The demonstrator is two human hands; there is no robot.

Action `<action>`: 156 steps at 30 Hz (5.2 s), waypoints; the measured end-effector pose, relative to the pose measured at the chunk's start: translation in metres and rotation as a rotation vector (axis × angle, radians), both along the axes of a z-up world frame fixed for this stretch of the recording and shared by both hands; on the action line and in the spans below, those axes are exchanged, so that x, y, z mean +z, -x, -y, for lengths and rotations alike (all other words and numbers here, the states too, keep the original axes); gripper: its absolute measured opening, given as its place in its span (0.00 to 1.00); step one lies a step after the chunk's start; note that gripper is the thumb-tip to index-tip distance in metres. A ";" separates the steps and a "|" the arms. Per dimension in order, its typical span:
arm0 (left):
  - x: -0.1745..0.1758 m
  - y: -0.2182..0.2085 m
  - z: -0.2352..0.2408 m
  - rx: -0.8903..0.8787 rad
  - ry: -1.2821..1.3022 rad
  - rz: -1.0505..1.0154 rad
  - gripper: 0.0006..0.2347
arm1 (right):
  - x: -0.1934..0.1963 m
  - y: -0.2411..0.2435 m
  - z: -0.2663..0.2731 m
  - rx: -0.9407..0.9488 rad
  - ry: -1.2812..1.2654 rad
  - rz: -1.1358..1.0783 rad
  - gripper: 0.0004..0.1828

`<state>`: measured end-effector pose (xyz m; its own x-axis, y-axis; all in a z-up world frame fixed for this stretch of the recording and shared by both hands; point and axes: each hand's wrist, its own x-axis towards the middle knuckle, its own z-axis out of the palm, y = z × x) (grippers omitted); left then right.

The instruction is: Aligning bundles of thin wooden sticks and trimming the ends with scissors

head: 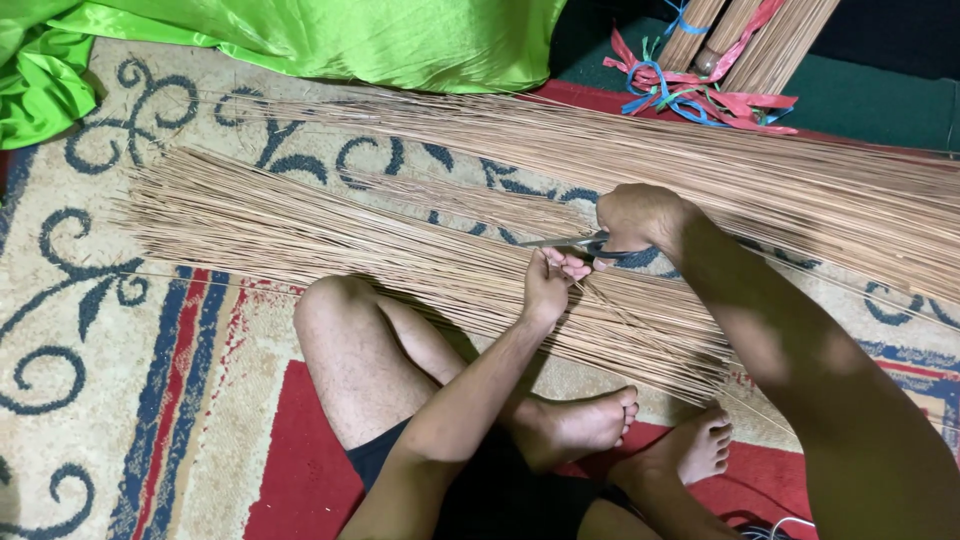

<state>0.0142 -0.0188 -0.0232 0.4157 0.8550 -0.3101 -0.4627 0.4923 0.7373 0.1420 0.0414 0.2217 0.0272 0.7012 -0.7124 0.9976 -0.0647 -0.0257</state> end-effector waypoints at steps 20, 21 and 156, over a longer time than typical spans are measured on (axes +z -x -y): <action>0.004 0.019 -0.009 0.042 0.036 0.065 0.07 | -0.187 -0.147 0.099 -0.443 -0.332 0.060 0.16; 0.002 0.019 -0.008 0.047 0.042 0.058 0.07 | -0.191 -0.148 0.102 -0.427 -0.349 0.081 0.17; 0.033 0.108 -0.032 -0.441 -1.753 -1.326 0.10 | -0.188 -0.047 0.259 -0.254 -1.306 -0.130 0.02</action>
